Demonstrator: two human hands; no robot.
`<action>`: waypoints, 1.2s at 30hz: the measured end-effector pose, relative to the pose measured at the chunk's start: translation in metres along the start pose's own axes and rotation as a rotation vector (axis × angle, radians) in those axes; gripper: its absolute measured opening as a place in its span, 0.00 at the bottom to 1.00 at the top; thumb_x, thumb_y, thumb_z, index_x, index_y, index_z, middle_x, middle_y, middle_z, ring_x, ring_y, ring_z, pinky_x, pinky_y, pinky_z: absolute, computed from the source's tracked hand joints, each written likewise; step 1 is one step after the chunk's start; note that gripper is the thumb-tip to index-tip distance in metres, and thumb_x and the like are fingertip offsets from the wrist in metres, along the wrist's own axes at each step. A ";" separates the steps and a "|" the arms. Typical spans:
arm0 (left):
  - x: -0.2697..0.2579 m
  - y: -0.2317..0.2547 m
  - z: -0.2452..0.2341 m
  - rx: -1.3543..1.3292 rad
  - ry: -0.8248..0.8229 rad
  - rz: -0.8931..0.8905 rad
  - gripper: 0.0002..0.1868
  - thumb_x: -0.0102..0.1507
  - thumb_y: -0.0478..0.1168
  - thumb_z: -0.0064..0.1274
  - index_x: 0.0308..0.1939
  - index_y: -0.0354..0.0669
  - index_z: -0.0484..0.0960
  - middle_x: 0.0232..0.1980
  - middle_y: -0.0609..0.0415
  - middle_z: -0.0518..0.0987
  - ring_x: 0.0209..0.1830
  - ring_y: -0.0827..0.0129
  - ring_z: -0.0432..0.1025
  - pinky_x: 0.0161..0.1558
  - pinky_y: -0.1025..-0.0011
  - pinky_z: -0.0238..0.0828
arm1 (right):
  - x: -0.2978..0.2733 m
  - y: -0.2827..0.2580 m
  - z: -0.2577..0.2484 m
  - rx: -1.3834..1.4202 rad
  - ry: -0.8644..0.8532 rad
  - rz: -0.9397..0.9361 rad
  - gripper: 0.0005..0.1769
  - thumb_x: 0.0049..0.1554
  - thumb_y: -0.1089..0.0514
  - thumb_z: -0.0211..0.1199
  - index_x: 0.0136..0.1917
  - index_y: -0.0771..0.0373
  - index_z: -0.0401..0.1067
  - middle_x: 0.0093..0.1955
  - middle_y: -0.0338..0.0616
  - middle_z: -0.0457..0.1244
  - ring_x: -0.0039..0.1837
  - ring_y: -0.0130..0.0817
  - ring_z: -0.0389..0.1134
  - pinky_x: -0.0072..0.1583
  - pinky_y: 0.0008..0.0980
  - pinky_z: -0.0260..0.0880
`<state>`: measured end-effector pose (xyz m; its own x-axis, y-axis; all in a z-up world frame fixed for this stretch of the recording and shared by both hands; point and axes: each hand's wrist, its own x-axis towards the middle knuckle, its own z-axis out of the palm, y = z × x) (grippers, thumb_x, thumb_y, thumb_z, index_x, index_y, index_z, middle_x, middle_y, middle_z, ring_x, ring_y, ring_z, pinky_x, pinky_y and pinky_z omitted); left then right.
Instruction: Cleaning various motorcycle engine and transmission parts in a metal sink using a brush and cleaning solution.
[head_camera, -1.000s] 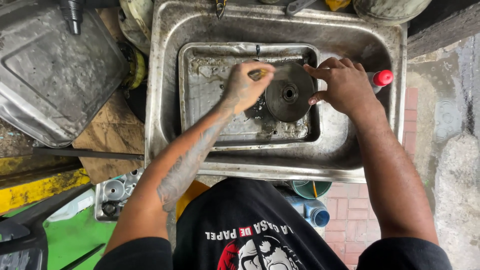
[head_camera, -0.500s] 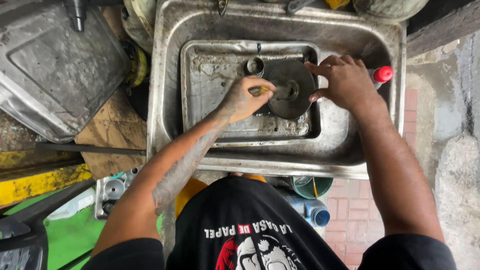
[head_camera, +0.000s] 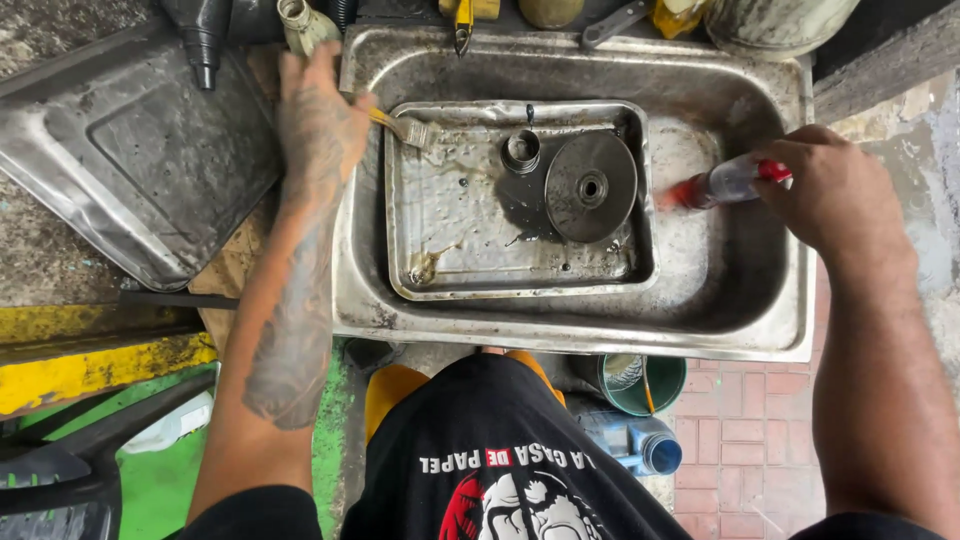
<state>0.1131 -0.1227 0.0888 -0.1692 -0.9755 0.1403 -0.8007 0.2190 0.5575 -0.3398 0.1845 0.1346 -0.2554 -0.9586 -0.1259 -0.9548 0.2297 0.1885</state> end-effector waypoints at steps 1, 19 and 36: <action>-0.011 0.008 -0.011 0.001 -0.003 0.005 0.28 0.66 0.42 0.72 0.68 0.51 0.80 0.62 0.47 0.71 0.56 0.49 0.79 0.54 0.57 0.84 | -0.007 0.001 -0.003 0.002 -0.001 0.006 0.29 0.65 0.49 0.72 0.79 0.46 0.79 0.73 0.48 0.71 0.48 0.44 0.81 0.56 0.49 0.88; -0.119 0.091 -0.007 -0.127 -0.415 0.784 0.46 0.66 0.57 0.73 0.79 0.46 0.65 0.52 0.38 0.87 0.36 0.55 0.85 0.32 0.61 0.88 | 0.011 -0.116 -0.092 1.284 -0.055 -0.332 0.25 0.64 0.70 0.64 0.74 0.71 0.69 0.68 0.54 0.70 0.68 0.38 0.73 0.74 0.34 0.76; -0.103 0.123 -0.005 0.894 0.089 0.999 0.25 0.66 0.48 0.61 0.66 0.49 0.82 0.41 0.54 0.89 0.36 0.61 0.81 0.36 0.63 0.75 | 0.084 -0.145 0.023 1.443 -0.325 0.041 0.13 0.57 0.74 0.73 0.55 0.67 0.82 0.52 0.48 0.76 0.55 0.34 0.79 0.62 0.31 0.85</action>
<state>0.0349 0.0046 0.1472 -0.8868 -0.3936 0.2423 -0.4608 0.7112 -0.5309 -0.2260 0.0741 0.0746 -0.1218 -0.9133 -0.3888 -0.2181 0.4067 -0.8871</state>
